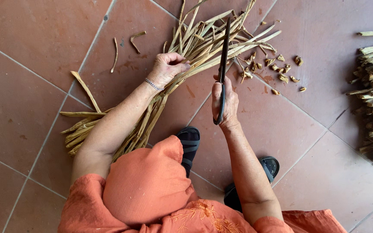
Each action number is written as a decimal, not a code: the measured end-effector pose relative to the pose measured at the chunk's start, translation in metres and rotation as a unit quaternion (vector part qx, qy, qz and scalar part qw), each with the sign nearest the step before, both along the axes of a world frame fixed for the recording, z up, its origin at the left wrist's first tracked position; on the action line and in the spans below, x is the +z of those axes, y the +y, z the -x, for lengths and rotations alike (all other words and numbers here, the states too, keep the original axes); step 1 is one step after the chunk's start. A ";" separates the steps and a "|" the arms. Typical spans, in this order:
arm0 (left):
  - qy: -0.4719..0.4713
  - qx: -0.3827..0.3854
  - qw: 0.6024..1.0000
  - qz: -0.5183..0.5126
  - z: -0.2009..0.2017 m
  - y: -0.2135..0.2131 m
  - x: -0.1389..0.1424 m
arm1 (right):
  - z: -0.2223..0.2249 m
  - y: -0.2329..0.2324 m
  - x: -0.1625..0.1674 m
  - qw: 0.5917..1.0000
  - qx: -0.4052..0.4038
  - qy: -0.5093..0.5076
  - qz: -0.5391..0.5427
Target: The person sits on a tiled floor with a large bundle of dried plant stalks and uses scissors to trim off hard knots and damaged ends, letting the cut pieces fall aside. They periodically gather and reposition the bundle to trim new sections.
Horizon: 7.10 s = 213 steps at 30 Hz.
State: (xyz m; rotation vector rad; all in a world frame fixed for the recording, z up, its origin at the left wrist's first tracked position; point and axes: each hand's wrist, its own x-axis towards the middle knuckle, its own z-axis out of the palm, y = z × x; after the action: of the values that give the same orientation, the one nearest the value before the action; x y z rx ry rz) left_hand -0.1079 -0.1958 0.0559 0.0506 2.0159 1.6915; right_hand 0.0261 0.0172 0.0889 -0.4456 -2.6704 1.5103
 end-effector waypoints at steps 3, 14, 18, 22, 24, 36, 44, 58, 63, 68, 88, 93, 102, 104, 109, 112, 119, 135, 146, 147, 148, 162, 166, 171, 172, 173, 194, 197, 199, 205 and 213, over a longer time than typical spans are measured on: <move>0.016 0.004 1.000 0.009 0.002 0.001 0.000 | -0.001 -0.002 0.002 0.999 -0.012 0.028 0.013; 0.305 -0.131 0.885 0.325 0.018 0.009 -0.025 | -0.034 0.013 -0.008 0.960 -0.103 -0.065 0.251; 0.322 -0.100 0.900 0.275 0.015 0.015 -0.038 | -0.043 0.022 -0.019 0.960 -0.089 -0.048 0.260; 0.220 -0.077 0.964 0.129 0.010 0.004 -0.022 | -0.045 0.033 -0.024 0.948 -0.064 -0.015 0.310; 0.120 -0.070 0.989 0.056 0.005 0.001 -0.006 | -0.043 0.037 -0.024 0.944 -0.054 -0.007 0.326; -0.050 -0.089 0.994 -0.040 -0.006 0.000 0.037 | -0.020 0.052 -0.010 0.940 -0.032 0.001 0.341; -0.089 -0.138 0.986 -0.030 -0.007 0.000 0.033 | 0.000 0.047 0.007 0.963 -0.062 0.022 0.262; -0.099 -0.113 0.987 -0.057 -0.010 -0.001 0.034 | -0.007 0.063 -0.009 0.918 -0.092 0.055 0.382; -0.098 -0.130 0.985 -0.048 -0.009 -0.001 0.033 | 0.001 0.082 -0.004 0.919 -0.103 0.064 0.376; -0.089 -0.134 0.986 -0.049 -0.010 0.001 0.033 | -0.001 0.090 0.012 0.920 -0.150 0.059 0.357; -0.103 -0.047 0.986 -0.121 -0.011 0.004 0.032 | -0.033 0.062 -0.003 0.944 -0.142 0.152 0.255; -0.085 -0.020 0.989 -0.118 -0.008 0.008 0.028 | -0.047 0.035 0.018 0.977 -0.008 0.101 0.188; -0.127 0.048 0.971 -0.198 -0.003 -0.005 0.008 | -0.057 0.013 0.008 0.961 -0.073 0.171 0.205; -0.132 0.066 0.967 -0.210 0.003 -0.007 0.002 | -0.054 0.015 -0.002 0.947 -0.105 0.215 0.214; -0.160 0.058 0.944 -0.282 0.009 -0.017 -0.003 | -0.057 0.018 -0.021 0.945 0.015 0.043 0.323; -0.187 0.033 0.936 -0.295 0.008 -0.019 0.001 | -0.057 0.004 -0.028 0.908 0.086 -0.026 0.409; -0.189 -0.033 0.957 -0.217 0.003 -0.011 0.016 | -0.034 -0.013 -0.008 0.925 0.093 -0.042 0.365; -0.017 0.193 0.981 0.001 0.037 -0.027 -0.001 | -0.034 -0.015 -0.023 0.872 -0.021 -0.225 0.435; 0.217 -0.079 0.904 0.361 0.039 0.002 -0.043 | -0.049 -0.027 -0.033 0.868 -0.059 -0.246 0.427; 0.196 -0.077 0.908 0.361 0.040 0.001 -0.045 | -0.048 -0.027 -0.032 0.876 -0.052 -0.244 0.412; 0.175 -0.076 0.913 0.361 0.040 -0.001 -0.045 | -0.049 -0.027 -0.030 0.884 -0.046 -0.241 0.397; -0.111 0.055 0.977 -0.175 0.020 -0.022 0.009 | -0.043 -0.017 -0.024 0.939 0.087 -0.075 0.324; -0.124 0.069 0.962 -0.235 0.017 -0.033 0.008 | -0.034 -0.015 -0.028 0.932 0.080 -0.078 0.345; -0.163 0.082 0.952 -0.248 0.011 -0.045 0.018 | -0.012 -0.010 -0.028 0.923 0.091 -0.078 0.366; -0.168 0.081 0.948 -0.257 0.009 -0.046 0.021 | -0.005 -0.009 -0.025 0.923 0.096 -0.081 0.363; -0.173 0.080 0.945 -0.266 0.009 -0.046 0.023 | 0.002 -0.008 -0.023 0.924 0.102 -0.084 0.359; -0.093 0.086 0.973 -0.192 0.011 -0.043 0.011 | 0.038 -0.002 -0.006 0.916 -0.043 -0.009 0.400; -0.030 0.185 0.971 -0.150 0.018 -0.045 -0.001 | 0.024 -0.002 -0.008 0.925 -0.022 -0.059 0.376; -0.004 0.200 0.975 -0.094 0.024 -0.049 -0.009 | 0.008 -0.004 -0.010 0.920 0.022 -0.113 0.375; 0.005 0.154 0.988 0.013 0.035 -0.048 -0.022 | -0.025 -0.016 -0.028 0.913 0.038 -0.246 0.323; 0.002 0.186 0.977 -0.104 0.026 -0.051 -0.009 | -0.029 -0.016 -0.015 0.954 0.204 -0.188 0.116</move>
State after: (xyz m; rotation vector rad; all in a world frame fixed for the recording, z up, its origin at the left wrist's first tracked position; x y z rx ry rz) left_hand -0.1338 -0.2465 0.0471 -0.2677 1.9295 2.1295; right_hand 0.0553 0.0016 0.0741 -0.2088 -3.0282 2.0531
